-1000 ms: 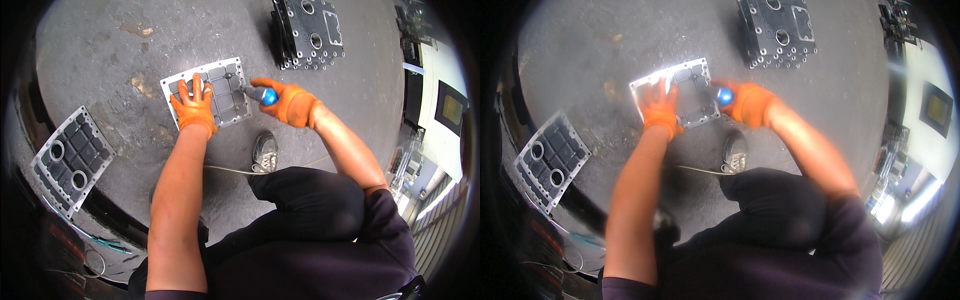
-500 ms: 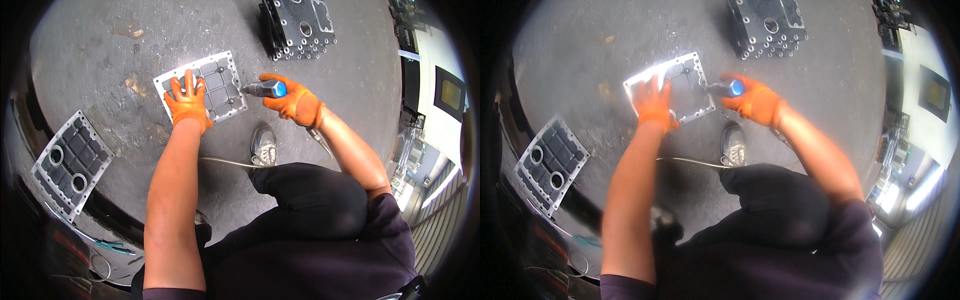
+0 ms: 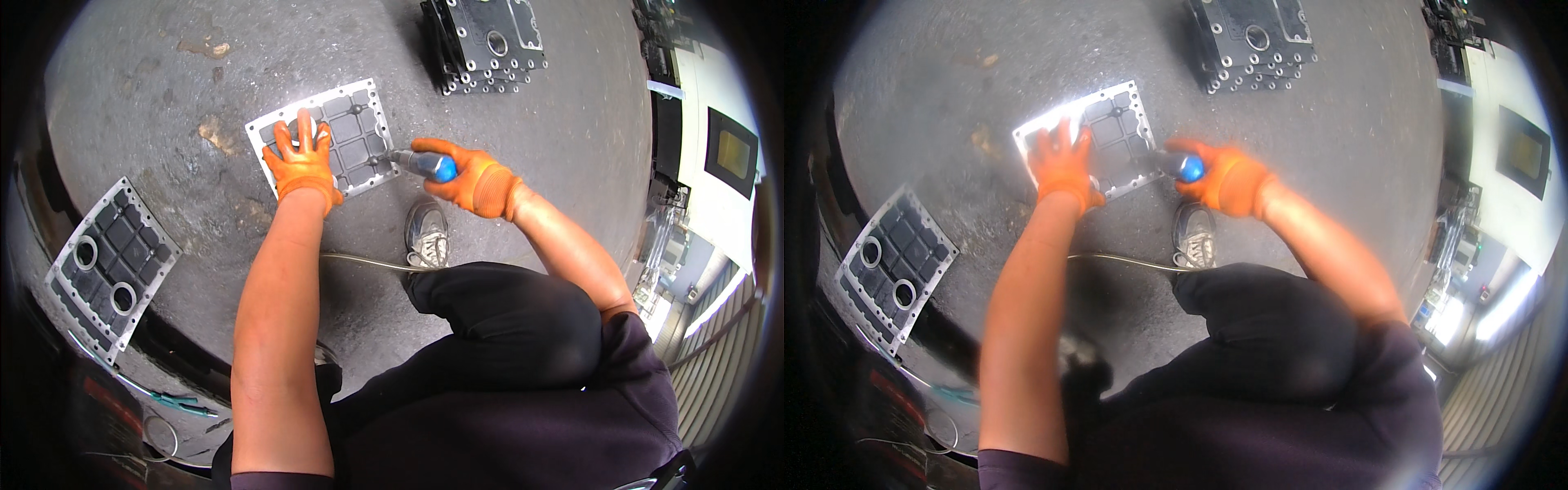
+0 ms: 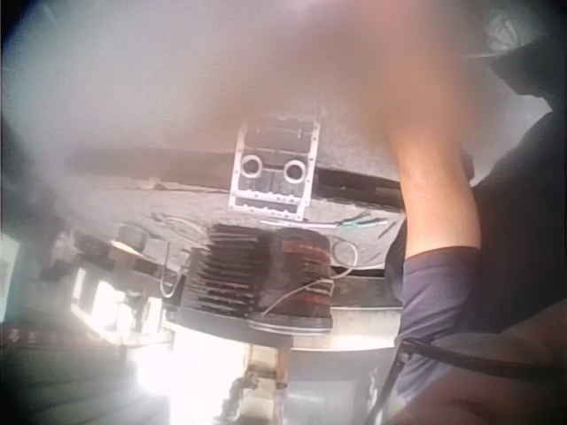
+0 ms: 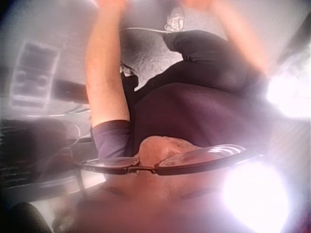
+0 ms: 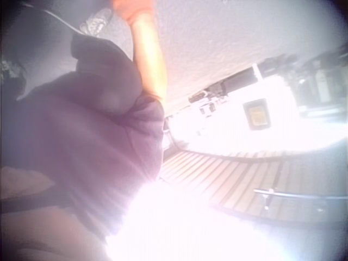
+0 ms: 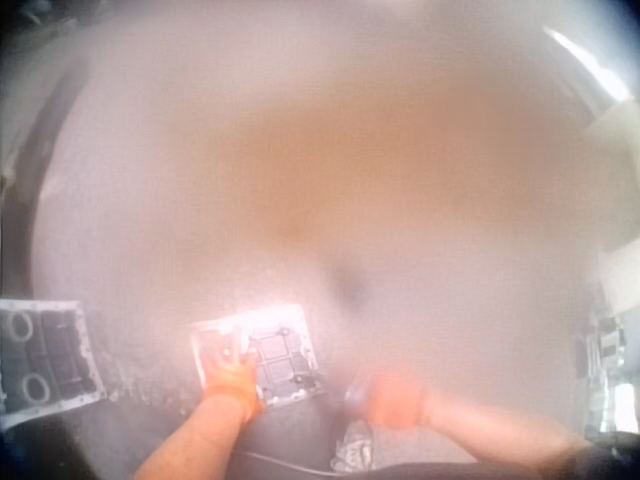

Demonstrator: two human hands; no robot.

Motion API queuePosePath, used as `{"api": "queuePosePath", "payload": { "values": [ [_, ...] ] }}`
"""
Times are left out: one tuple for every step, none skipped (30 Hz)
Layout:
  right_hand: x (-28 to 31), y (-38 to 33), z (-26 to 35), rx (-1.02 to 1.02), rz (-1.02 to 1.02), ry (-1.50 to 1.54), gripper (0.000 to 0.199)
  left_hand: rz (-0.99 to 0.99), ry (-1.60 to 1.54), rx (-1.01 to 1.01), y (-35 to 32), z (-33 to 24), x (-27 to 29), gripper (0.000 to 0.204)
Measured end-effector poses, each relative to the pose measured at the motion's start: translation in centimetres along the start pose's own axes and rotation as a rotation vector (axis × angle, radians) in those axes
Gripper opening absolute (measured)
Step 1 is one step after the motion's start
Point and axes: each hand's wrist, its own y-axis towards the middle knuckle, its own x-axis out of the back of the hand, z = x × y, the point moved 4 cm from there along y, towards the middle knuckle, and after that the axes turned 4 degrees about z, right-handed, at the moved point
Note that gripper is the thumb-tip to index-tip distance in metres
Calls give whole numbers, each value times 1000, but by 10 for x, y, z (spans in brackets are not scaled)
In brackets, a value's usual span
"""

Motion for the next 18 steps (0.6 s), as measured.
{"api": "queuePosePath", "payload": {
  "values": [
    [-2,0,-2,31,16,-37,68,-5,-4,-4,0,-1,0,138],
    [-4,0,-3,63,32,-74,66,-9,-9,-8,1,-2,-1,138],
    [-6,-1,-1,92,48,-112,64,-12,-10,-7,1,-2,-1,138],
    [-4,0,-3,73,28,-17,64,-16,-10,-7,1,-3,-2,138],
    [-2,3,-4,53,6,78,63,-19,-10,-8,1,-4,-2,137],
    [1,6,-4,36,-17,172,63,-25,-10,-4,1,-4,-2,137],
    [2,7,-4,18,-25,163,63,-30,-9,-2,0,-4,-2,137],
    [2,7,-5,-1,-34,154,62,-36,-7,0,0,-4,-2,137],
    [3,7,-6,-18,-46,143,62,-32,-13,-3,0,-4,-1,138],
    [-1,8,-12,-25,-62,175,63,-28,-19,-6,0,-4,0,138],
    [-1,5,-14,-38,-78,185,63,-25,-24,-9,0,-5,1,138],
    [-4,1,-13,-43,-90,196,64,-26,-24,-5,1,-2,-1,138],
    [-7,-3,-15,-57,-71,257,65,-27,-25,-1,2,0,-3,139],
    [-8,-8,-16,-71,-57,316,66,-28,-26,3,3,2,-4,139],
    [-11,-16,-20,-95,-44,379,67,-33,-24,2,1,0,-4,139],
    [-11,-22,-29,-118,-4,424,67,-37,-23,1,0,-1,-2,140],
    [-14,-25,-35,-140,38,469,68,-41,-22,1,-1,-1,-1,140],
    [-9,-29,-28,-164,0,420,68,-42,-23,0,-2,-1,0,140]
  ]
}}
